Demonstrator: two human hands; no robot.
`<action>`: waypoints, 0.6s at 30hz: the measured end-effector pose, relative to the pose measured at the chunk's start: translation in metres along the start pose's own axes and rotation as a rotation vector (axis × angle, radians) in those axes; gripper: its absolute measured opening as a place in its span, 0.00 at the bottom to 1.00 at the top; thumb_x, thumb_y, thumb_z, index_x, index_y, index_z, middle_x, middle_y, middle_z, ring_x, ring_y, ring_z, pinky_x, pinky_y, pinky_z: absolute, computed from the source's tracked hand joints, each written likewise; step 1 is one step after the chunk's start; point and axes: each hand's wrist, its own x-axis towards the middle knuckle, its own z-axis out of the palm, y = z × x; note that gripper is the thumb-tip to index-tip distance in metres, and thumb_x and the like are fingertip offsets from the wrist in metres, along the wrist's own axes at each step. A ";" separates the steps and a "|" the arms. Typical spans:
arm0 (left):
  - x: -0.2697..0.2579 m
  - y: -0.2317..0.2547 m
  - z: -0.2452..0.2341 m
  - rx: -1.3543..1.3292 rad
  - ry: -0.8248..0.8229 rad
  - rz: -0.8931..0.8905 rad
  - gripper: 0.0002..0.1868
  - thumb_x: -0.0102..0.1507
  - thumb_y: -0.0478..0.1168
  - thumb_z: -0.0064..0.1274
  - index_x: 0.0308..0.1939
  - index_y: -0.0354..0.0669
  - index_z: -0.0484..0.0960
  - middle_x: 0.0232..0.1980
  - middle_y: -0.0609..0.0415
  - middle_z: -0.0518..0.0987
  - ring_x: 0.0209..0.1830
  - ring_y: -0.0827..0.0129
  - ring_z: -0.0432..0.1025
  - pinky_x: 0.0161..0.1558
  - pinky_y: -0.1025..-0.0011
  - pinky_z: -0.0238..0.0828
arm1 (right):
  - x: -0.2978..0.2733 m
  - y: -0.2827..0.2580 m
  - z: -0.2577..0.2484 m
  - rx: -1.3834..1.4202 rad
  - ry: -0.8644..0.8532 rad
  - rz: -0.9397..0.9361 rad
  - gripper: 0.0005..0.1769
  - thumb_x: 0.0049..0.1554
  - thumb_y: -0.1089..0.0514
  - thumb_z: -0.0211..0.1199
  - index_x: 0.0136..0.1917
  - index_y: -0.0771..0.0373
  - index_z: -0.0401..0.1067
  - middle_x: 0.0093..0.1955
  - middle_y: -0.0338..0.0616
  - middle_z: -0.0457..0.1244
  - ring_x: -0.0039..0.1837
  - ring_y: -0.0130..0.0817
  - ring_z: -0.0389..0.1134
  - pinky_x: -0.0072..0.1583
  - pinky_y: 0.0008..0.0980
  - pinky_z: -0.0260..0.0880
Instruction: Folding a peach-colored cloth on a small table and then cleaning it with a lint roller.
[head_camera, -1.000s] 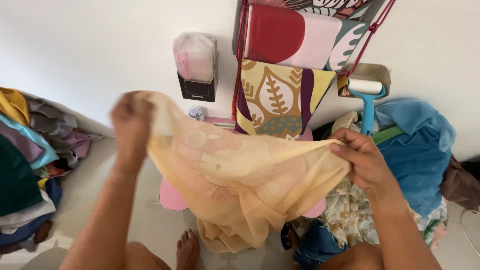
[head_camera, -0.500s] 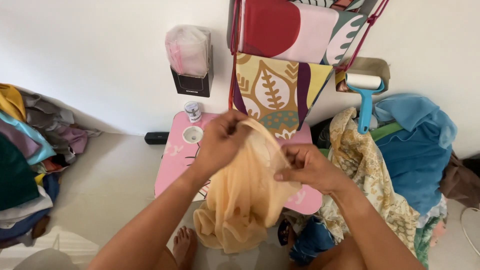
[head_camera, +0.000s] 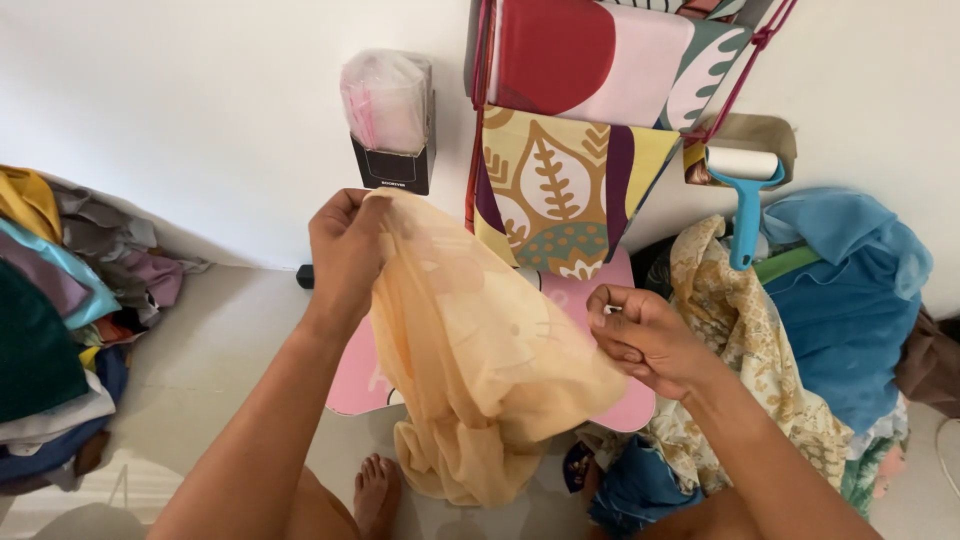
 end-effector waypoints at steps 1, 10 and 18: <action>-0.002 0.003 -0.002 0.029 0.002 -0.001 0.04 0.65 0.35 0.53 0.37 0.38 0.80 0.25 0.56 0.74 0.21 0.74 0.69 0.27 0.78 0.67 | -0.002 -0.002 0.001 -0.038 -0.027 -0.003 0.04 0.61 0.67 0.60 0.45 0.69 0.66 0.17 0.30 0.46 0.15 0.21 0.50 0.27 0.28 0.64; -0.025 -0.007 0.017 0.070 -0.352 0.038 0.04 0.62 0.34 0.55 0.38 0.39 0.83 0.27 0.55 0.76 0.25 0.74 0.71 0.30 0.77 0.69 | 0.006 0.016 0.019 -0.455 0.162 -0.162 0.16 0.52 0.67 0.72 0.54 0.70 0.74 0.39 0.45 0.65 0.42 0.30 0.67 0.43 0.32 0.74; -0.049 -0.018 0.047 0.169 -0.738 0.082 0.06 0.61 0.35 0.55 0.39 0.43 0.86 0.25 0.56 0.77 0.26 0.77 0.69 0.31 0.77 0.69 | 0.024 0.025 0.037 -0.571 -0.032 -0.335 0.50 0.48 0.66 0.77 0.79 0.60 0.56 0.71 0.49 0.62 0.73 0.41 0.60 0.71 0.48 0.59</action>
